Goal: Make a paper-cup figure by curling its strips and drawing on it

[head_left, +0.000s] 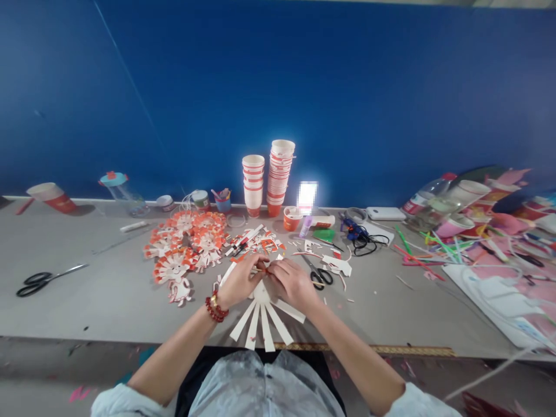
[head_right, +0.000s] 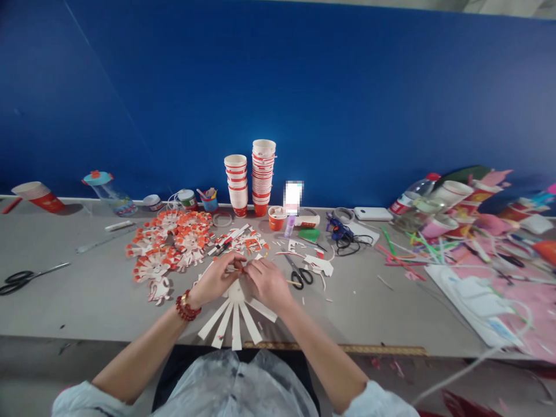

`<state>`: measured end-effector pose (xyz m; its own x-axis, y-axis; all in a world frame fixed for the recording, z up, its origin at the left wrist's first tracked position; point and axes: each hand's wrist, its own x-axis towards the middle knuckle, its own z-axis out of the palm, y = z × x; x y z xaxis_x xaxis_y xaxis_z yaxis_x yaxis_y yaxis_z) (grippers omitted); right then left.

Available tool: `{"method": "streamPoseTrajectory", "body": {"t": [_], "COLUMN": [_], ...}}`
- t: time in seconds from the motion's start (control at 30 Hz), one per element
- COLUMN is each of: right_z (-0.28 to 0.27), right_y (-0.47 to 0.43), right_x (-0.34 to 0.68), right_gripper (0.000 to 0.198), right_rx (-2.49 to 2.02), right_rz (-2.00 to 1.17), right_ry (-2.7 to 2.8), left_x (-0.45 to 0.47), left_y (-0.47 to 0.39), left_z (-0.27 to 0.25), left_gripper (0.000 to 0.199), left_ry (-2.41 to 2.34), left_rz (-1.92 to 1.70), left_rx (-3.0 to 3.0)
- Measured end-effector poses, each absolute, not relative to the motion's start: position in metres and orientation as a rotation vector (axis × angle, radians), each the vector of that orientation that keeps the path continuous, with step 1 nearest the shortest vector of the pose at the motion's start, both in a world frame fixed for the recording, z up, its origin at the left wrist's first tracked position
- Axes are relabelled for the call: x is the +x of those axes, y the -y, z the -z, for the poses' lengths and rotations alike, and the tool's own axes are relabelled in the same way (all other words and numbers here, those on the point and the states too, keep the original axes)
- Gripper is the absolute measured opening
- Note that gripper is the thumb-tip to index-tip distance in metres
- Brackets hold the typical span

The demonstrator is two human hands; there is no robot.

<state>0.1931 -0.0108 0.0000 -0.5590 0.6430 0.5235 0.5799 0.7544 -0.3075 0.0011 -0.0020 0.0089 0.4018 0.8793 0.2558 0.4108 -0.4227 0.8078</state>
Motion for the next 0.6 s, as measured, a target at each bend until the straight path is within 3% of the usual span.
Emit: {"method": "streamPoseTrajectory", "body": {"t": [0.37,0.6], "right_z": [-0.0028,0.0000], "right_y": [0.0100,0.0103], "right_x": [0.1913,0.1933], "right_gripper": [0.026,0.018], "right_rx": [-0.945,-0.910], "right_rz": [-0.076,0.021], "right_ry": [2.333,2.386], "left_x": [0.0011,0.0002], "left_y": [0.0033,0.0015], "left_z": [-0.0085,-0.0110], "left_gripper": [0.027,0.028], "left_ry": [-1.103,-1.105], "left_rz": [-0.886,-0.867], "left_rx": [1.983,1.992]}}
